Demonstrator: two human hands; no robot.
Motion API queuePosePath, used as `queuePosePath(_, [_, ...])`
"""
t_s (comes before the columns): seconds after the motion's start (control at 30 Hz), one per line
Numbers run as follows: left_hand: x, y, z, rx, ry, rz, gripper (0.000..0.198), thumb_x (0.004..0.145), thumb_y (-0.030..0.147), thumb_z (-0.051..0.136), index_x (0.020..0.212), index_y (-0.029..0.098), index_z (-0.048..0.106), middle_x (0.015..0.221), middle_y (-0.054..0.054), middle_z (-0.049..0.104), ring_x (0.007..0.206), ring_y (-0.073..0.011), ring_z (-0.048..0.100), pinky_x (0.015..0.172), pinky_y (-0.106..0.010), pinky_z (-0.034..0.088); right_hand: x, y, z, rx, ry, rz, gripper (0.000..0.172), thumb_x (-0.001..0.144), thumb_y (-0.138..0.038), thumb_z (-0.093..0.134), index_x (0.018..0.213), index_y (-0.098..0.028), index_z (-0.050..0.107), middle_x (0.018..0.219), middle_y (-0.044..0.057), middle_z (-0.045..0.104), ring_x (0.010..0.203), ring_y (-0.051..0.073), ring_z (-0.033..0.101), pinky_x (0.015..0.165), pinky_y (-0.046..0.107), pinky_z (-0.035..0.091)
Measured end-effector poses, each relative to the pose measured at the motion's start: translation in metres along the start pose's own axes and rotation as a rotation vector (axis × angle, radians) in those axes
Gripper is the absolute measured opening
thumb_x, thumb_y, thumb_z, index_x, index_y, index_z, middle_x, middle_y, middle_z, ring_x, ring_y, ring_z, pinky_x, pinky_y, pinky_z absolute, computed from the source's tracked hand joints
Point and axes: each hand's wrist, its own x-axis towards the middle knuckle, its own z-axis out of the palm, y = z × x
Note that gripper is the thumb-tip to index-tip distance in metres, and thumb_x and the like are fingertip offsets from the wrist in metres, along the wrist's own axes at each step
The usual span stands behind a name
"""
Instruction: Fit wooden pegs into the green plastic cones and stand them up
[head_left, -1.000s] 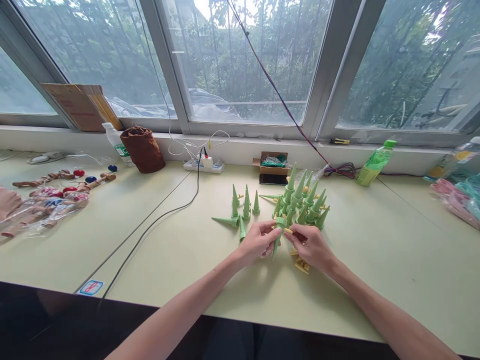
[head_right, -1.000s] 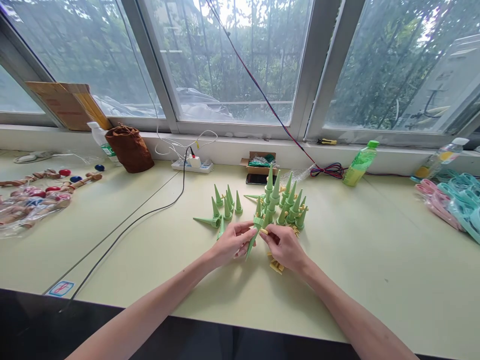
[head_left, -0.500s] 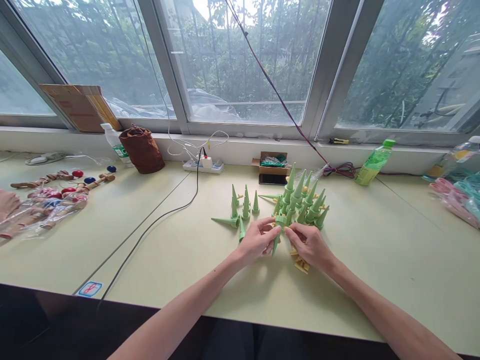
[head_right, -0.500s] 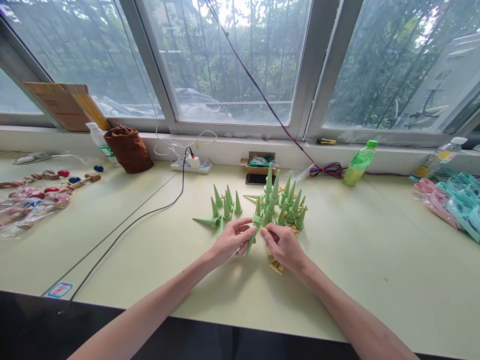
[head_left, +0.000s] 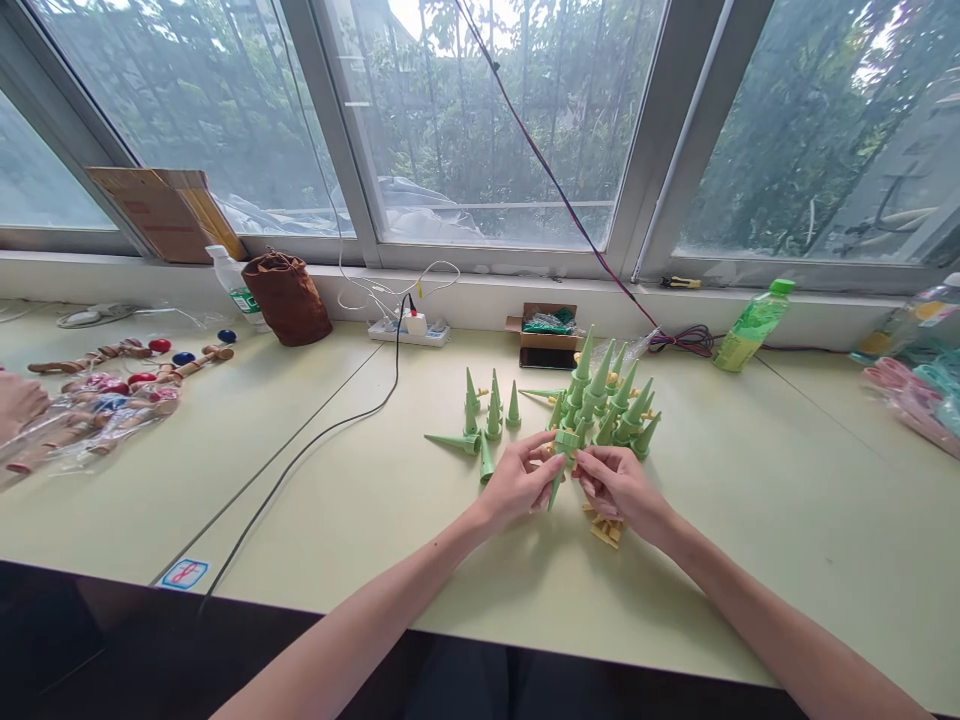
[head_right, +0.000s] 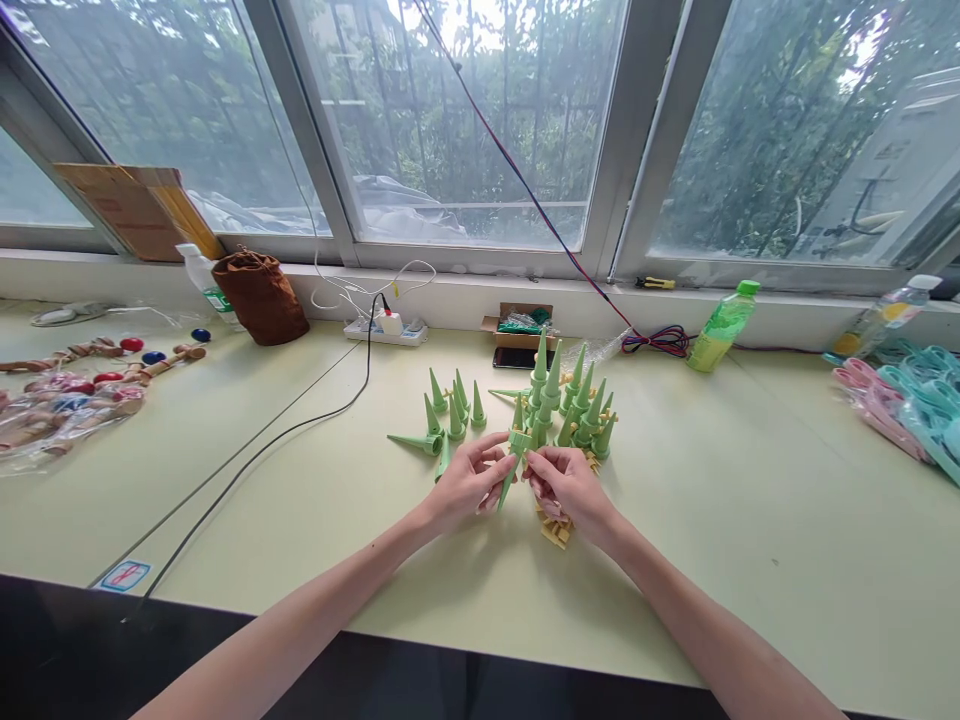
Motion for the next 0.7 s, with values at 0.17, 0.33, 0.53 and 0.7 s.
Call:
queuePosePath(0.17, [0.0024, -0.0020, -0.0004, 0.006, 0.011, 0.043, 0.060, 0.085, 0.048, 0.068, 0.135, 0.017, 0.054, 0.074, 0.004, 0.053, 0.037, -0.0026, 0.042, 0.035, -0.019, 0.034, 0.0015, -0.0022, -0.0029, 0.228, -0.087, 0.121, 0.043, 0.077, -0.053, 0.076, 0.069, -0.015, 0.057, 0.052, -0.008, 0.042, 0.034, 0.000, 0.021, 0.030, 0.015, 0.016])
queuePosePath(0.33, [0.0026, -0.0006, -0.0005, 0.036, 0.020, 0.036, 0.061, 0.087, 0.047, 0.066, 0.137, 0.016, 0.052, 0.070, 0.005, 0.051, 0.037, -0.0034, 0.042, 0.036, -0.019, 0.034, 0.0018, -0.0024, -0.0021, 0.238, -0.083, 0.112, 0.041, 0.080, -0.052, 0.073, 0.071, -0.015, 0.057, 0.052, -0.009, 0.041, 0.035, 0.001, 0.024, 0.032, 0.016, 0.017])
queuePosePath(0.53, [0.0024, 0.0008, 0.0005, 0.047, 0.024, 0.040, 0.059, 0.087, 0.047, 0.065, 0.137, 0.017, 0.051, 0.067, 0.006, 0.051, 0.038, -0.0047, 0.044, 0.038, -0.019, 0.036, -0.0018, -0.0048, 0.0013, 0.156, -0.077, 0.051, 0.042, 0.081, -0.046, 0.074, 0.065, -0.017, 0.049, 0.051, -0.008, 0.039, 0.037, 0.002, 0.026, 0.036, 0.018, 0.018])
queuePosePath(0.7, [0.0018, 0.0019, 0.0018, 0.047, -0.022, 0.028, 0.058, 0.088, 0.048, 0.063, 0.133, 0.013, 0.053, 0.073, 0.000, 0.058, 0.038, -0.0043, 0.044, 0.036, -0.019, 0.035, -0.0017, -0.0034, -0.0003, 0.105, -0.062, 0.032, 0.037, 0.080, -0.045, 0.075, 0.070, -0.016, 0.055, 0.054, -0.008, 0.043, 0.037, 0.002, 0.027, 0.036, 0.019, 0.018])
